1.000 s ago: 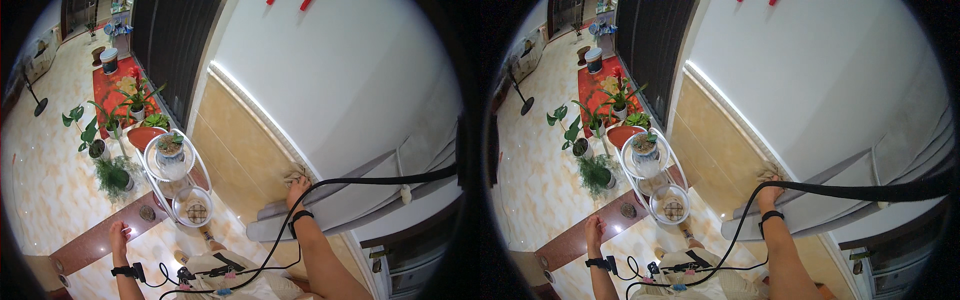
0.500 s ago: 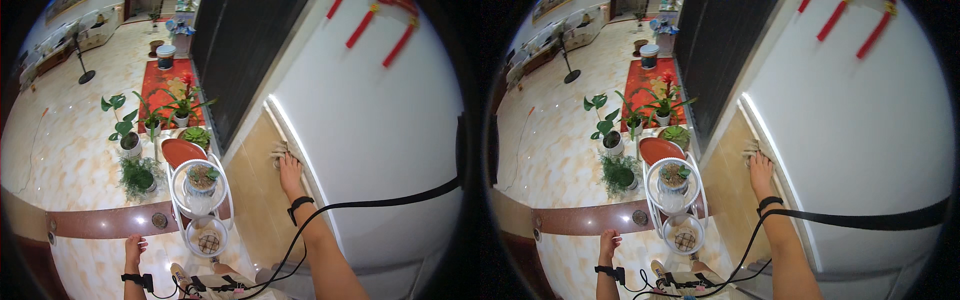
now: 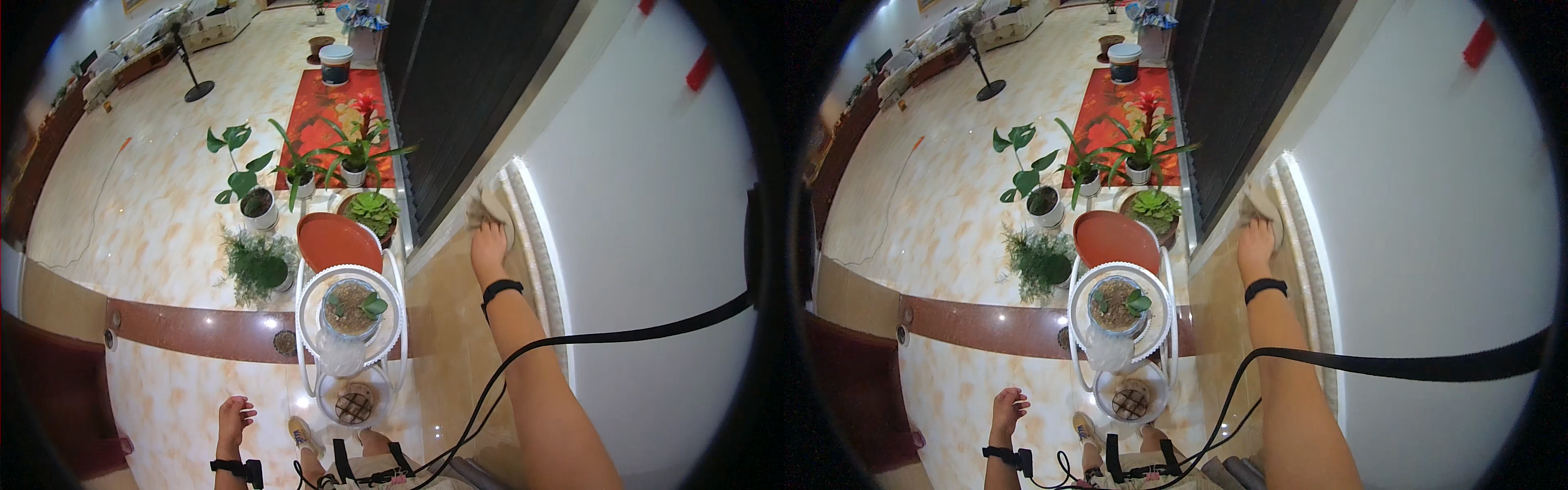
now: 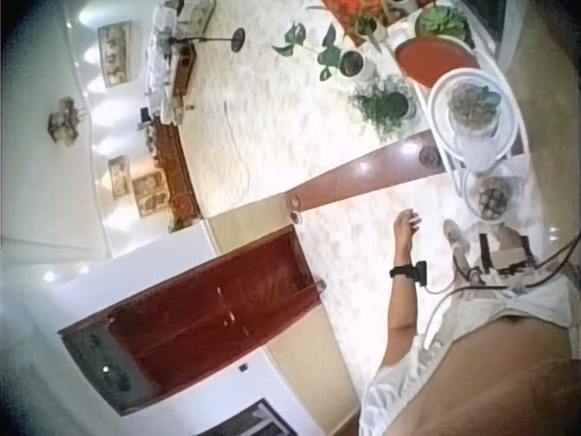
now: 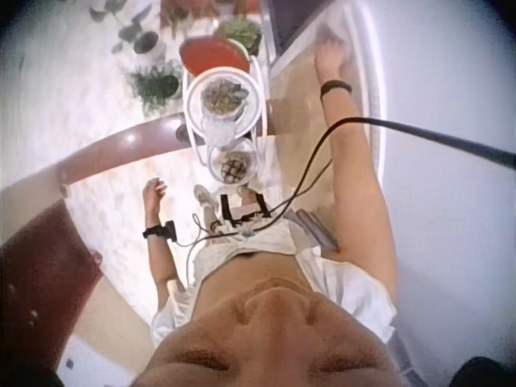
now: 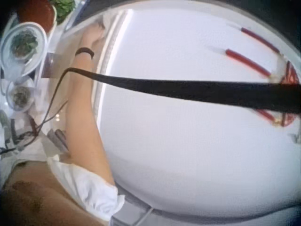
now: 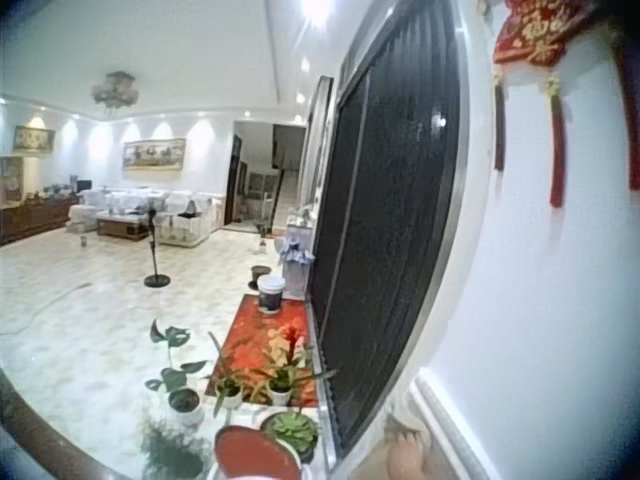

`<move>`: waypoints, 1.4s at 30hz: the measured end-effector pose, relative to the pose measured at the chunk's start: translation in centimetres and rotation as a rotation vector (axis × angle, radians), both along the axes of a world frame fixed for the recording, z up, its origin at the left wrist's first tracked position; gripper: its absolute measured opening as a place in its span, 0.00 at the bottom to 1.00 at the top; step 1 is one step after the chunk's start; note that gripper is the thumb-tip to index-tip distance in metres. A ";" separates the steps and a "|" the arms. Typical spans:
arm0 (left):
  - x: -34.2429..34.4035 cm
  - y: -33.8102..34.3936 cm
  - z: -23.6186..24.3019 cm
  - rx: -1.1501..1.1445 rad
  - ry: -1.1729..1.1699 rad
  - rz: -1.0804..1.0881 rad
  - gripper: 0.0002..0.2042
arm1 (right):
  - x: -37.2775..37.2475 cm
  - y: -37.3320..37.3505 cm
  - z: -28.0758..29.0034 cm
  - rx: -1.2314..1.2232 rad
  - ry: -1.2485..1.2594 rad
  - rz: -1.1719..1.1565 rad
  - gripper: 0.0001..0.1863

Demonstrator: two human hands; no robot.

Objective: Washing a cloth in a basin and then using it to wipe down a counter or ledge in a home environment.

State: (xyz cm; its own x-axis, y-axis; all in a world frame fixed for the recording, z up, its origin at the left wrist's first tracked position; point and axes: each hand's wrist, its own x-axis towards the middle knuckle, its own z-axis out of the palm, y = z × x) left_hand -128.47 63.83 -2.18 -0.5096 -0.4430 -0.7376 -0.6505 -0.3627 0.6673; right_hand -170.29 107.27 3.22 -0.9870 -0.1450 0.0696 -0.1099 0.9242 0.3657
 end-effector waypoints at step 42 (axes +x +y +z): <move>15.0 -14.6 33.5 0.264 1.912 -0.799 0.43 | 39.8 -38.1 -1.6 -0.740 -0.854 0.274 0.18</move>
